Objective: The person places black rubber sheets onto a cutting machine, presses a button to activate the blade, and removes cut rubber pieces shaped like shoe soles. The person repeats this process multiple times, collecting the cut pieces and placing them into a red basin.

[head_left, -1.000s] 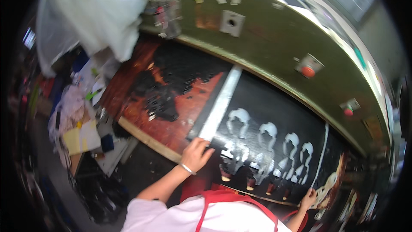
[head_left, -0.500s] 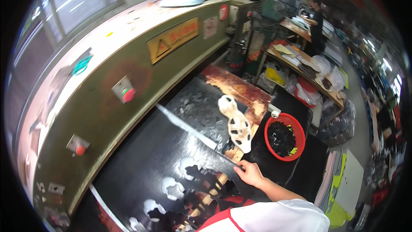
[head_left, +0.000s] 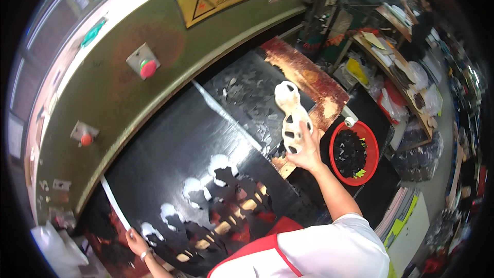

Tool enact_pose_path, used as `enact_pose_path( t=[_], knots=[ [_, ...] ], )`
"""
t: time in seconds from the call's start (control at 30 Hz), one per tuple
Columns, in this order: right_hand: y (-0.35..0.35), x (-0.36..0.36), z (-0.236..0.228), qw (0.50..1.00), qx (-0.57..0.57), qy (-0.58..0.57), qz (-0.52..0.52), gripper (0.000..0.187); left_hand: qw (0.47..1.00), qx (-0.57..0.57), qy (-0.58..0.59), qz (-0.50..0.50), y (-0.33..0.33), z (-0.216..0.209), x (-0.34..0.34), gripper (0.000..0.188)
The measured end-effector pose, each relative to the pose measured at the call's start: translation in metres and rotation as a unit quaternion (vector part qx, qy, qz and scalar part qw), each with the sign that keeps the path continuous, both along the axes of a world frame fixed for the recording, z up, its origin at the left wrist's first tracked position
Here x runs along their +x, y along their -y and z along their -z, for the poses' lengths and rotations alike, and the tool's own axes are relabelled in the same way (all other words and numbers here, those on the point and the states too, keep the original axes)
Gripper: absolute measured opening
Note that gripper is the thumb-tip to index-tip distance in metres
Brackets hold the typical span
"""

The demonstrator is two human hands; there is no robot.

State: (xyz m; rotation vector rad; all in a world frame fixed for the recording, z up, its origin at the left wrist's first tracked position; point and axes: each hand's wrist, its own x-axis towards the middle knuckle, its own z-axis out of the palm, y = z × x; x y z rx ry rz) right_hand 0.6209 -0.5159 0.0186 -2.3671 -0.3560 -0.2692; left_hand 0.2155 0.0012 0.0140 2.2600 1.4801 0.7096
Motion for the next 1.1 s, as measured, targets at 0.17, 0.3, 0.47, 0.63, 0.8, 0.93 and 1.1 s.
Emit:
enact_pose_path(
  t=[0.17,0.3,0.47,0.63,0.8,0.93,1.1],
  knots=[
    [0.018,0.007,-0.049,0.892,0.373,-0.252,-0.035,0.092,0.998,0.024,-0.048,-0.031,-0.009,0.012,-0.006,0.027],
    [0.015,-0.010,-0.067,0.638,0.693,-0.288,-0.170,0.091,0.996,0.042,-0.047,-0.058,0.002,0.011,0.000,0.026],
    [-0.010,-0.046,-0.039,0.424,0.816,-0.381,-0.097,0.104,0.992,0.039,-0.073,-0.096,0.009,0.012,0.004,0.026],
    [-0.013,-0.039,-0.036,0.402,0.821,-0.393,-0.093,0.105,0.994,0.057,-0.057,-0.079,0.009,0.012,0.005,0.028],
    [-0.030,-0.029,-0.060,0.396,0.830,-0.381,-0.094,0.079,0.992,0.052,-0.076,-0.083,0.019,0.008,0.009,0.027],
    [-0.072,-0.064,-0.077,0.635,0.684,-0.333,-0.134,0.077,0.977,0.126,-0.170,-0.033,0.030,0.005,0.015,0.032],
    [-0.158,-0.116,-0.097,0.746,0.504,-0.305,-0.311,0.102,0.991,0.130,-0.036,-0.002,0.040,-0.003,0.019,0.025]
  ],
)
